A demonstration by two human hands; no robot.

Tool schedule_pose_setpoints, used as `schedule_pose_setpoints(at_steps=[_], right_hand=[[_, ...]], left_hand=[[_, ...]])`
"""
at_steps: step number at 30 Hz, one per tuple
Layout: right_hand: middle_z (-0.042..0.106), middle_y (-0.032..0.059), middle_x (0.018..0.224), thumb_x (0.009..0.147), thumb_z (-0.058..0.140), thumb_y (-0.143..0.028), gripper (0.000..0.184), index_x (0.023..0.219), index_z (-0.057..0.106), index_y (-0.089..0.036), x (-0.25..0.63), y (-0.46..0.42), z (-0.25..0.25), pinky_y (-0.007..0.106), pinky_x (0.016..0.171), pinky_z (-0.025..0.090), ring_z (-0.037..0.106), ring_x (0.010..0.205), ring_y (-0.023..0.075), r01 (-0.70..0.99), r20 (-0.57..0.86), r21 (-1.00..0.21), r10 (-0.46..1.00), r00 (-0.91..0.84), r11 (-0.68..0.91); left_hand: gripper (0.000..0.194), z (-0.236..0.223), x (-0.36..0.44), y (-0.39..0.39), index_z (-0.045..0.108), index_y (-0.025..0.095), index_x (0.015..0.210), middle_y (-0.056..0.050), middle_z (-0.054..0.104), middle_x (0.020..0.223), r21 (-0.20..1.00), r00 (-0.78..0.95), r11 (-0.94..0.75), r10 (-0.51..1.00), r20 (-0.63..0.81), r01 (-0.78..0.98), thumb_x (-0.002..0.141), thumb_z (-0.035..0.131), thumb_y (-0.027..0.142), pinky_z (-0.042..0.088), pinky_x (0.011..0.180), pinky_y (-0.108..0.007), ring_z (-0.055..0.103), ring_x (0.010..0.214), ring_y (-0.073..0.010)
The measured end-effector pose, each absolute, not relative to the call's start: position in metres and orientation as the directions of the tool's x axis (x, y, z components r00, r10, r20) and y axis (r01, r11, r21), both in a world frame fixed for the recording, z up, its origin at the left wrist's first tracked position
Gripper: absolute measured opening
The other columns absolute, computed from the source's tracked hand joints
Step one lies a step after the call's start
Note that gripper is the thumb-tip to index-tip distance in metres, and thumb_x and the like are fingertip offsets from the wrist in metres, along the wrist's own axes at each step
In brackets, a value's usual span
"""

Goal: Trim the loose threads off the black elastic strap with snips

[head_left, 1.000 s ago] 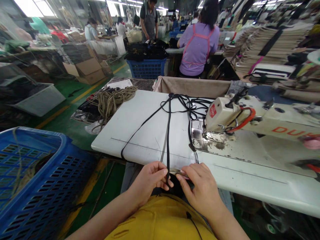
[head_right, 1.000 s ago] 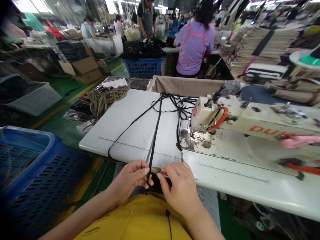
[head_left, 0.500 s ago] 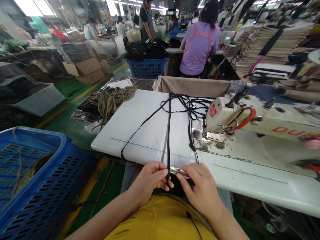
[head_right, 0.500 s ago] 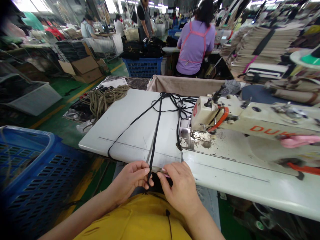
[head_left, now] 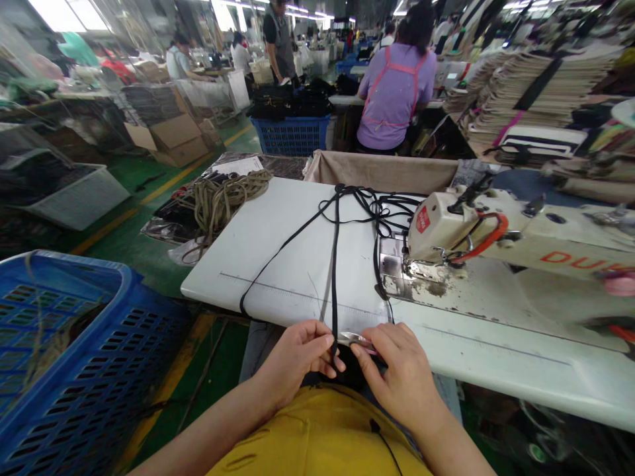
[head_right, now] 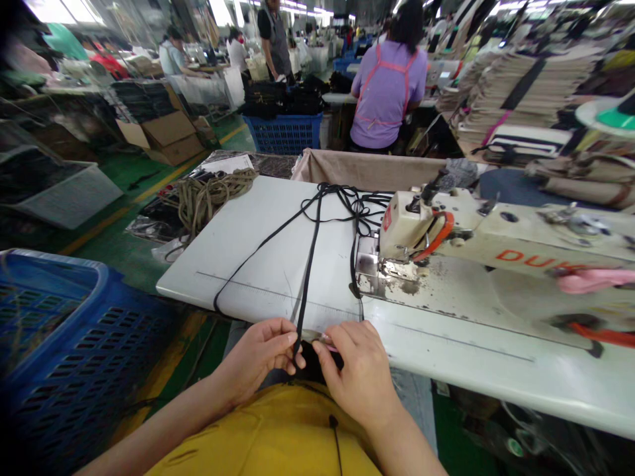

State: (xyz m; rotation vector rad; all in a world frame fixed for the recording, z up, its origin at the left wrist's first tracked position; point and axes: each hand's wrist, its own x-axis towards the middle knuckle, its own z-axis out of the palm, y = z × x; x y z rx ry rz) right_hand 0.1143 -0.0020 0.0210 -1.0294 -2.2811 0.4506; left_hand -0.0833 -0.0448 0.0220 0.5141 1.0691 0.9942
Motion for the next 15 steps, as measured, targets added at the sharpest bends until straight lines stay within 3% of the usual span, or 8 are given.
schedule_pose_setpoints(at_steps=[9,15], right_hand=[[0.062,0.0035,0.077,0.099,0.058,-0.029,0.014,0.09,0.06,-0.019,0.1132,-0.0022,0.0204,0.036,0.073,0.034,0.053,0.074,0.0219,0.555,0.375,-0.521,0.758,-0.534,0.649],[0.064,0.0031,0.078,0.1,0.057,-0.033,0.017,0.089,0.06,-0.02,0.1148,-0.0007,0.0132,0.035,0.071,0.036,0.055,0.075,0.022,0.519,0.291,-0.635,0.799,-0.526,0.573]], left_hand=[[0.034,0.0218,-0.0834,-0.0452,0.06,0.013,0.084,-0.006,0.07,0.071,0.768,0.131,0.492,0.865,-0.484,-0.41,0.079,0.077,0.041,0.054,0.059,-0.024,0.068,0.063,-0.0155],[0.032,0.0215,-0.0841,-0.0447,0.06,0.013,0.082,-0.007,0.07,0.07,0.739,0.146,0.501,0.858,-0.493,-0.449,0.077,0.079,0.038,0.052,0.056,-0.023,0.068,0.061,-0.0153]])
